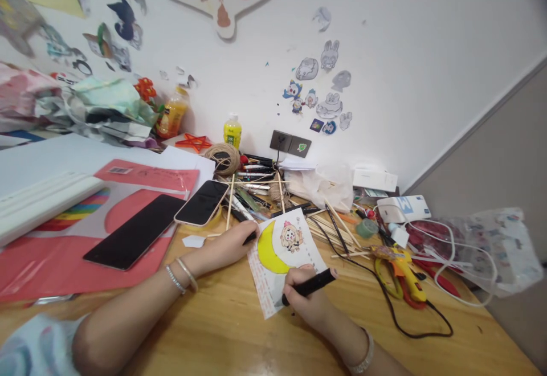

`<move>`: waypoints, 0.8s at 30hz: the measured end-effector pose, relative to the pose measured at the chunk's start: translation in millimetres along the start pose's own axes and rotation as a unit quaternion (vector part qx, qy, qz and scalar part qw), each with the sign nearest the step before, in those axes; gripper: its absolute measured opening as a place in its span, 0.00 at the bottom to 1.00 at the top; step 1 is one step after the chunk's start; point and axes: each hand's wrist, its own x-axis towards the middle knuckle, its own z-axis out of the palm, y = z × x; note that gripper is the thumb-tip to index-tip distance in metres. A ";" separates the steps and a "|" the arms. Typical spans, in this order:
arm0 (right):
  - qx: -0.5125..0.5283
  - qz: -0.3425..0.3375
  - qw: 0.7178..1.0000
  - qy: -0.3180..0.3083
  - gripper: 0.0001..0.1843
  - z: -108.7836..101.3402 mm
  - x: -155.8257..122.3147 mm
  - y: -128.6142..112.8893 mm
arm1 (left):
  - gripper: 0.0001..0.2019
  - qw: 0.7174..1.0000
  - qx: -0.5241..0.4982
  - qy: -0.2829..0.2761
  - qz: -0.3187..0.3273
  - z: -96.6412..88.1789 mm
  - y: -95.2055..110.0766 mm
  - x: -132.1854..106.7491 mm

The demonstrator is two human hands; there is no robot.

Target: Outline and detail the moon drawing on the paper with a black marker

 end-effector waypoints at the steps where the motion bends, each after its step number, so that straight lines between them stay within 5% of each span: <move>1: 0.002 0.002 1.000 -0.004 0.11 -0.3 0.2 -0.7 | 0.03 1.000 -0.001 0.001 -0.002 0.0 0.0 0.0; 24: 0.057 -0.004 0.998 -0.023 0.12 -2.8 -0.1 -4.6 | 0.06 0.998 -0.045 -0.002 -0.046 -7.4 0.2 0.7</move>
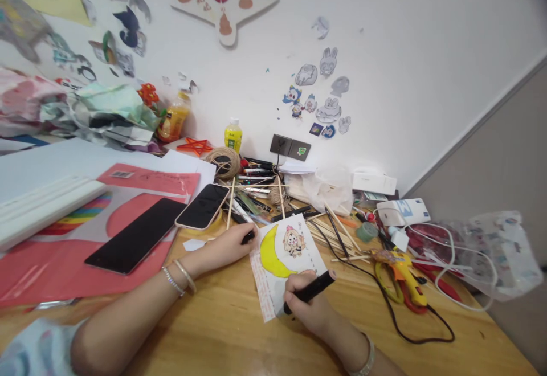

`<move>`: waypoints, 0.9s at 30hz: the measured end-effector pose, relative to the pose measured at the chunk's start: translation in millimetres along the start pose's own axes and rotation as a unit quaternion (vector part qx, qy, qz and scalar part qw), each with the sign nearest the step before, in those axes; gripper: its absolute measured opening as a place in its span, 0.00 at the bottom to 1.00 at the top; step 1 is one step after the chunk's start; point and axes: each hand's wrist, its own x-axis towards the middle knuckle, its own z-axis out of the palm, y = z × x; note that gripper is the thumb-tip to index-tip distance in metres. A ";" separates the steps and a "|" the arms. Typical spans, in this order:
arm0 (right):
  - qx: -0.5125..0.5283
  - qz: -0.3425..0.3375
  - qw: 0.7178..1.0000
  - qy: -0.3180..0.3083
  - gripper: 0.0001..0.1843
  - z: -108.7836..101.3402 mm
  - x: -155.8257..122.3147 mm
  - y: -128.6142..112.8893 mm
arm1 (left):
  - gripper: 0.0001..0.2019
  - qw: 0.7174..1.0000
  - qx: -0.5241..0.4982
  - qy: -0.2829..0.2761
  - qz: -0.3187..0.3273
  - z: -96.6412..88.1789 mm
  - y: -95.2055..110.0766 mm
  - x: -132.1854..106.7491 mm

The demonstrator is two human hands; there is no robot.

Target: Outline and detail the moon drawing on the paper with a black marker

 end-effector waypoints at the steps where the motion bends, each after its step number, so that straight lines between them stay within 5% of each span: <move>1: 0.020 0.005 1.000 -0.001 0.12 0.6 -0.1 0.1 | 0.06 1.000 -0.009 0.008 -0.008 -1.6 -1.0 0.4; 5: 0.140 0.045 0.988 0.046 0.16 1.5 1.3 0.2 | 0.05 0.997 -0.042 0.048 -0.035 -8.3 -6.2 2.8; 9: 0.218 0.080 0.953 0.194 0.17 -12.8 9.9 5.0 | 0.06 0.994 -0.030 0.090 -0.051 -12.3 -10.1 5.4; 14: 0.046 0.071 0.936 0.341 0.19 -46.6 23.5 32.4 | 0.07 0.982 -0.058 0.166 -0.062 -15.3 -10.8 7.2; 18: 0.007 0.008 0.955 0.298 0.21 -50.9 24.9 53.8 | 0.09 0.969 -0.090 0.217 -0.070 -17.1 -12.2 8.5; 24: -0.026 -0.032 0.972 0.231 0.20 -36.4 21.0 55.3 | 0.10 0.988 -0.054 0.120 -0.082 -12.6 -16.0 8.4; 27: 0.003 -0.024 0.971 0.240 0.21 -34.4 23.1 55.8 | 0.08 0.990 -0.010 0.128 -0.059 -10.2 -17.9 7.4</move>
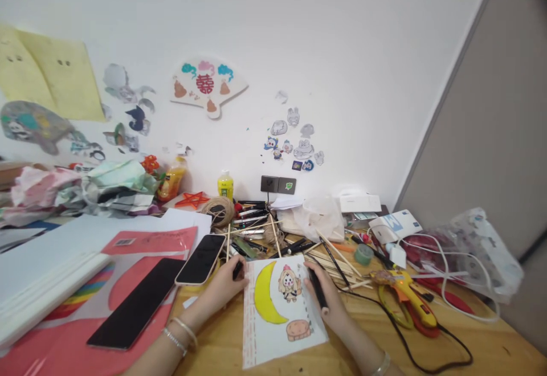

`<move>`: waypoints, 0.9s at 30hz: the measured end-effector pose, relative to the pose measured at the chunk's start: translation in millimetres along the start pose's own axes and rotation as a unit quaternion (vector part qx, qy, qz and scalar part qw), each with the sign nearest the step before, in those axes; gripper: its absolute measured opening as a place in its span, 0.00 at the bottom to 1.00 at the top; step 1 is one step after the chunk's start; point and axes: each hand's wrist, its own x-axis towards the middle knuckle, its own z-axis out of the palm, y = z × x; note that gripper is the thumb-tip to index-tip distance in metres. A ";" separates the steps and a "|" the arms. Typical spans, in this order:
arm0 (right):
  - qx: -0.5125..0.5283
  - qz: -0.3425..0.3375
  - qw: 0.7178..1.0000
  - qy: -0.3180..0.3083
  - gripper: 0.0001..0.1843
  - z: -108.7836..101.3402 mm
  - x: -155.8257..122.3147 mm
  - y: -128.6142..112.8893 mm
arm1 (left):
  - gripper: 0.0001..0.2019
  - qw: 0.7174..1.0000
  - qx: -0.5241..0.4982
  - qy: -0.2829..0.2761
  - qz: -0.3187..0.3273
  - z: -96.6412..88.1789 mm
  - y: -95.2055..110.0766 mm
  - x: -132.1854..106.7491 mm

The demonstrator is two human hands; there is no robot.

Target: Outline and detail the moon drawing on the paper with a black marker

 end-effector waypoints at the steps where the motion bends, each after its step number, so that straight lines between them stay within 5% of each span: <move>1: 0.018 0.014 1.000 0.013 0.20 1.0 1.6 0.2 | 0.07 1.000 0.001 0.008 0.006 0.3 -1.0 0.1; 9: 0.119 0.067 0.986 0.097 0.12 4.2 15.2 -7.0 | 0.14 0.984 -0.163 0.069 -0.003 -0.4 -6.5 7.1; 16: 0.092 0.061 0.984 0.140 0.21 -1.2 7.4 -4.1 | 0.17 0.978 -0.190 -0.019 -0.088 5.0 3.9 -0.7; 23: 0.141 0.114 0.974 0.133 0.19 -1.4 9.8 -17.7 | 0.14 0.982 -0.174 0.024 -0.064 1.1 19.1 -2.0; 27: 0.183 0.118 0.968 0.126 0.21 -1.9 10.9 -18.3 | 0.16 0.969 -0.232 -0.010 -0.086 4.6 14.9 -5.0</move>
